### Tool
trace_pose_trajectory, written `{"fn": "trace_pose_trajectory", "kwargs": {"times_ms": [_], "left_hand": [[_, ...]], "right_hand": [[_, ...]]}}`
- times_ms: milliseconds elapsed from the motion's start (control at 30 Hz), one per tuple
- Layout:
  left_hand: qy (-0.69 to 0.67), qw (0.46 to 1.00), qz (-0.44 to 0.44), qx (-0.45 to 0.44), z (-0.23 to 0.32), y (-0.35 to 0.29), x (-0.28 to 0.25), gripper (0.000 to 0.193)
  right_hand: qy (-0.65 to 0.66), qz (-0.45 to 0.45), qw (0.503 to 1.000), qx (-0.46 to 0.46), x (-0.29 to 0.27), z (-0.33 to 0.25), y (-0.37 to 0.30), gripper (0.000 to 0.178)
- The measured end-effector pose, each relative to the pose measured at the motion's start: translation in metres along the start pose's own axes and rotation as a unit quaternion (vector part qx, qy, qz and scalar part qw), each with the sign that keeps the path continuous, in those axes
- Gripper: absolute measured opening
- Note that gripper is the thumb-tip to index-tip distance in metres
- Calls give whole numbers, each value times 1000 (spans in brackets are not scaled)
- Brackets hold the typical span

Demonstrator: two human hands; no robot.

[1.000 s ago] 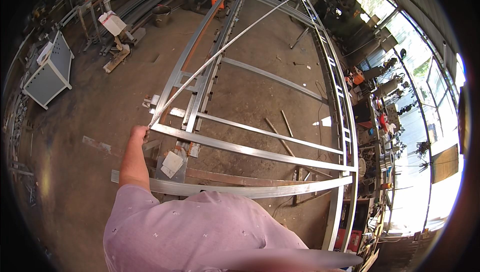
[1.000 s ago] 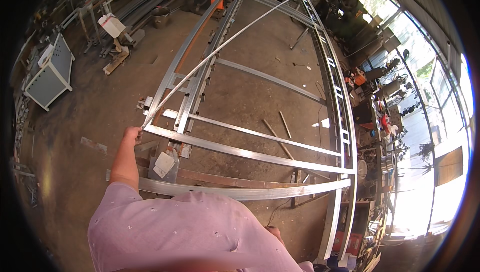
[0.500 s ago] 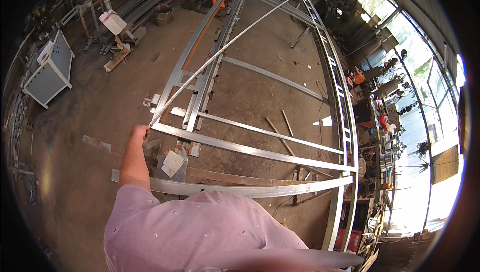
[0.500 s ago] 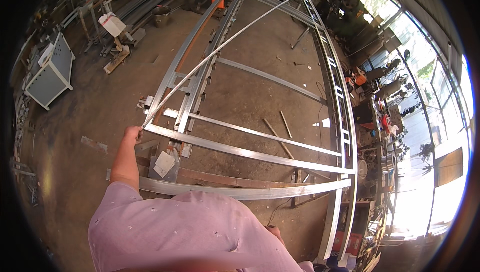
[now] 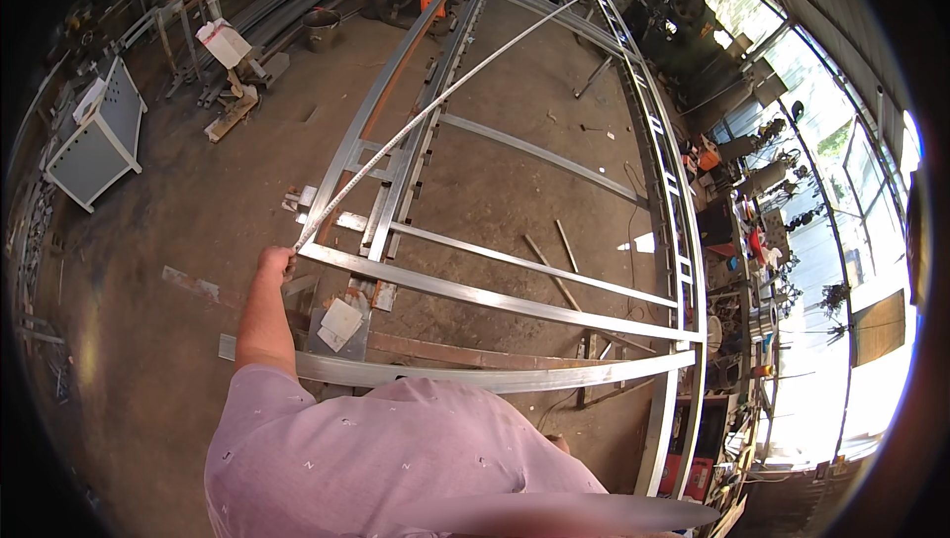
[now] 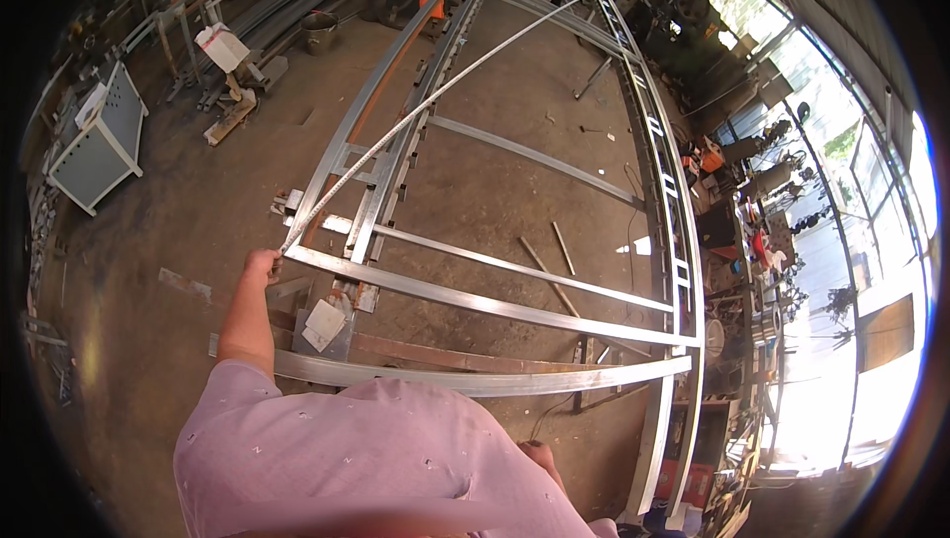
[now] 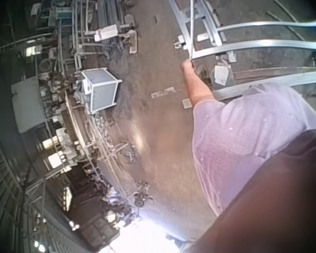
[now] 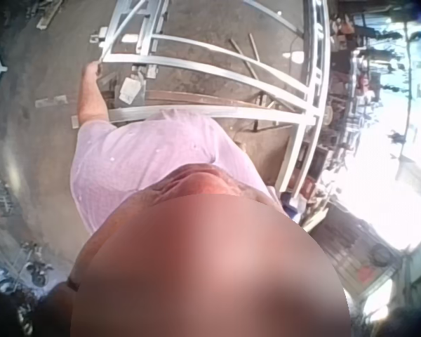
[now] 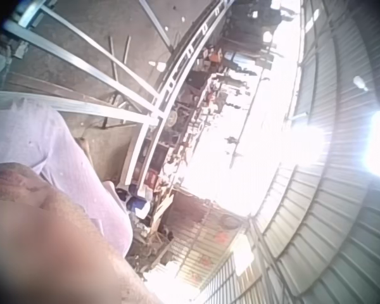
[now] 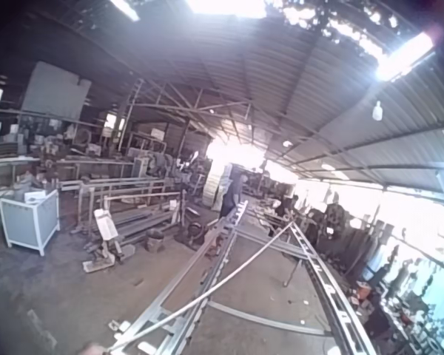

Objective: The person uses a tape measure to measure the length and diagonal of a large metal frame structure. They repeatedly extend and retract the tape measure across different sections of the frame.

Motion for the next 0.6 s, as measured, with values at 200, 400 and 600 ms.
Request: {"fn": "trace_pose_trajectory", "kwargs": {"times_ms": [200,400,600], "left_hand": [[-14,1000,4,5,7,-8,7,12],[-13,1000,4,4,3,-3,2,15],[-8,1000,13,5,7,-13,3,15]], "right_hand": [[216,-29,976,-23,-29,-92,-29,19],[370,7,880,-297,-133,-246,-103,31],[201,100,720,-657,-203,-415,-333,68]]}}
Point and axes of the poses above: each hand's wrist, its own y-axis towards the middle knuckle, its own x-axis out of the palm, z = x × y, the point moved 9 cm from there along y, towards the middle knuckle, and after that the axes turned 10 degrees about -z, right-handed, at the moved point
